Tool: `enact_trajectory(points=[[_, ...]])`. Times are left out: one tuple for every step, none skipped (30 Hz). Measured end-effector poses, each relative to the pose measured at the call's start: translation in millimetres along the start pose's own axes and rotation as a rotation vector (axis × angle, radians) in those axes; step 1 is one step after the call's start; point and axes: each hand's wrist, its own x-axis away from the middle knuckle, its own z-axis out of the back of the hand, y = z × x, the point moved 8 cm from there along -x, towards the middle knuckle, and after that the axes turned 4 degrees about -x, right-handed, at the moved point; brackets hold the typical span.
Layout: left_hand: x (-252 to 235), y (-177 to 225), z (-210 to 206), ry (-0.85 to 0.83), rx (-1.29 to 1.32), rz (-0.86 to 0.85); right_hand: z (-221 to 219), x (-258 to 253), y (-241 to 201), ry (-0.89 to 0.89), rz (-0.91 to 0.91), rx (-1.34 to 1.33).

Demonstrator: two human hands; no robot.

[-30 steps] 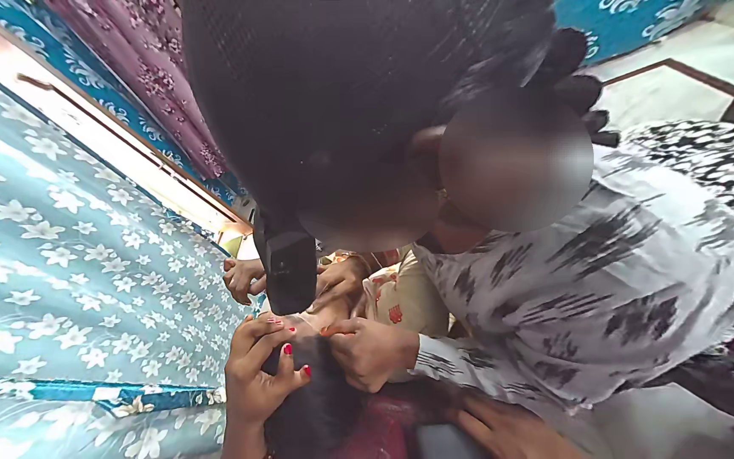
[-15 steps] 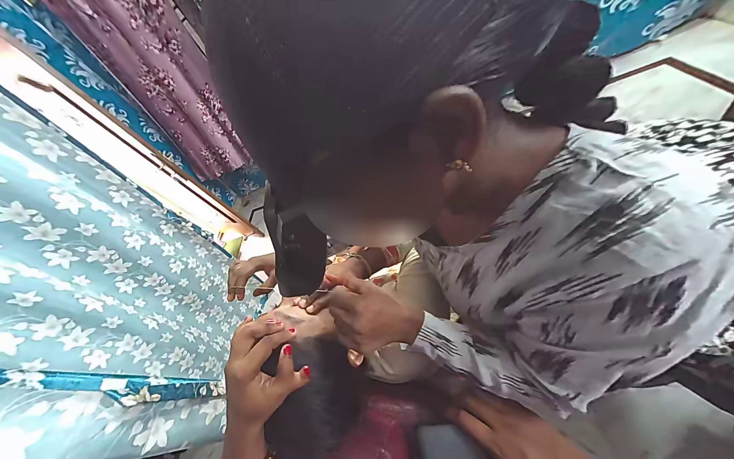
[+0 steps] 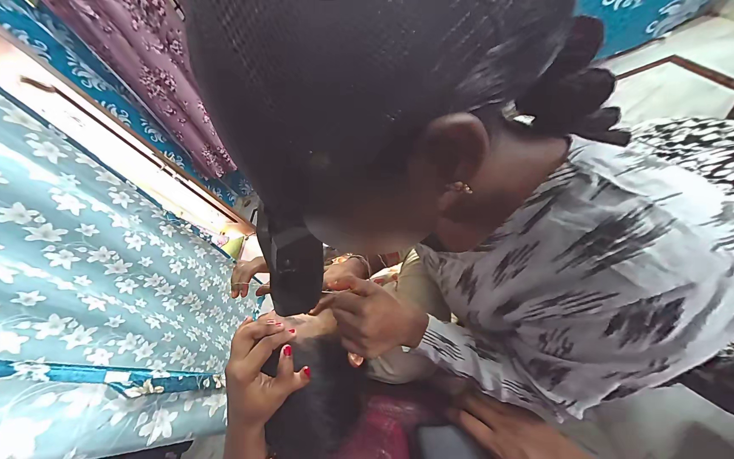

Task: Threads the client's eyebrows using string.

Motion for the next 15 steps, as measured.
enact_trajectory(points=[[0, 0, 0, 0.001, 0.002, 0.0, 1, 0, 0, -0.003, -0.003, -0.003], [0, 0, 0, 0.0, 0.002, 0.001, 0, 1, 0, -0.012, -0.006, -0.005], [0, 0, 0, 0.001, 0.002, 0.001, -2, 3, 1, -0.028, -0.014, -0.015], [0, 0, -1, 0.001, -0.001, 0.002, -6, 7, 4, -0.062, -0.029, -0.034], [0, 0, -1, 0.004, -0.006, 0.001, -13, 14, 8, -0.119, -0.051, -0.068], [0, 0, -1, 0.005, -0.009, 0.0, -17, 18, 10, -0.146, -0.063, -0.09], [0, 1, -1, 0.006, -0.009, -0.001, -18, 20, 11, -0.156, -0.067, -0.1], [0, 1, -1, 0.005, -0.008, -0.002, -18, 20, 11, -0.156, -0.069, -0.101], [0, 0, -1, 0.003, -0.007, -0.003, -18, 20, 11, -0.154, -0.068, -0.098], [0, 0, -1, 0.003, -0.005, -0.004, -18, 20, 11, -0.149, -0.066, -0.096], [0, 0, -1, 0.004, -0.004, -0.005, -17, 19, 10, -0.146, -0.065, -0.092], [0, 0, 0, 0.007, -0.004, -0.004, -17, 19, 10, -0.146, -0.065, -0.093], [0, 0, 0, 0.007, -0.002, -0.004, -16, 19, 10, -0.146, -0.064, -0.096], [0, 1, 0, 0.006, -0.002, -0.003, -16, 19, 10, -0.143, -0.059, -0.095], [0, 1, 0, 0.006, -0.002, -0.001, -17, 19, 10, -0.138, -0.051, -0.094]])
